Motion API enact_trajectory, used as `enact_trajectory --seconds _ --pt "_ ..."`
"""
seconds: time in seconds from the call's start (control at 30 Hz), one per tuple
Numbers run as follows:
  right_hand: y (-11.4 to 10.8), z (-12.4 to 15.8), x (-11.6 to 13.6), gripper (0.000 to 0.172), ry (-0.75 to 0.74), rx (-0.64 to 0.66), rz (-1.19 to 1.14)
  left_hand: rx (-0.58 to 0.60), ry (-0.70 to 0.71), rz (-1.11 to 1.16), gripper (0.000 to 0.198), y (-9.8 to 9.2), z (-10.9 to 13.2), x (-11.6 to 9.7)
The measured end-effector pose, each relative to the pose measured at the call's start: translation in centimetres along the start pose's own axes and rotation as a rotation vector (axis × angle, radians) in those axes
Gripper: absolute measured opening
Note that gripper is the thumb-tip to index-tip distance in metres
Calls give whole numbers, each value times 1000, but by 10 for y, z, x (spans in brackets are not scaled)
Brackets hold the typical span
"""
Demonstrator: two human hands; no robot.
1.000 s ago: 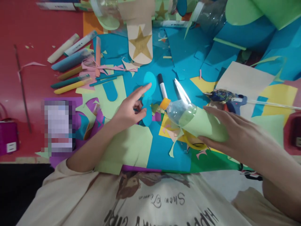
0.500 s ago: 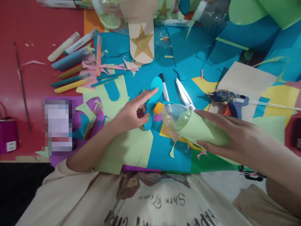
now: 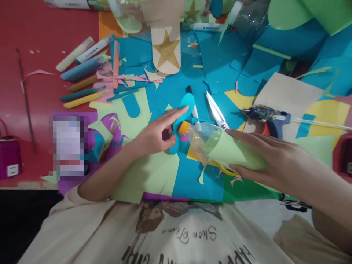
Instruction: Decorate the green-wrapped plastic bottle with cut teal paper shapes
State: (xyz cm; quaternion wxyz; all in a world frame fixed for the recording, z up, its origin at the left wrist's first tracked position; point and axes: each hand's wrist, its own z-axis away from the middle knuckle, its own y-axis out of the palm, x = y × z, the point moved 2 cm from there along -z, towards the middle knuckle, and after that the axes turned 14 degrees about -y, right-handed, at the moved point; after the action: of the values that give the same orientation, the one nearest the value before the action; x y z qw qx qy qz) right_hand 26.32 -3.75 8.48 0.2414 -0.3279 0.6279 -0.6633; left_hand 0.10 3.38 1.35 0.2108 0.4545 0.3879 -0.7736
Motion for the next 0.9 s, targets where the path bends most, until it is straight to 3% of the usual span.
enact_trajectory --seconds 0.7,0.9 --pt "-5 -11 5 48 -34 -7 37 12 35 -193 65 1 3 -8" --pt "-8 -14 7 53 -59 -13 58 11 54 -207 67 1 4 -6"
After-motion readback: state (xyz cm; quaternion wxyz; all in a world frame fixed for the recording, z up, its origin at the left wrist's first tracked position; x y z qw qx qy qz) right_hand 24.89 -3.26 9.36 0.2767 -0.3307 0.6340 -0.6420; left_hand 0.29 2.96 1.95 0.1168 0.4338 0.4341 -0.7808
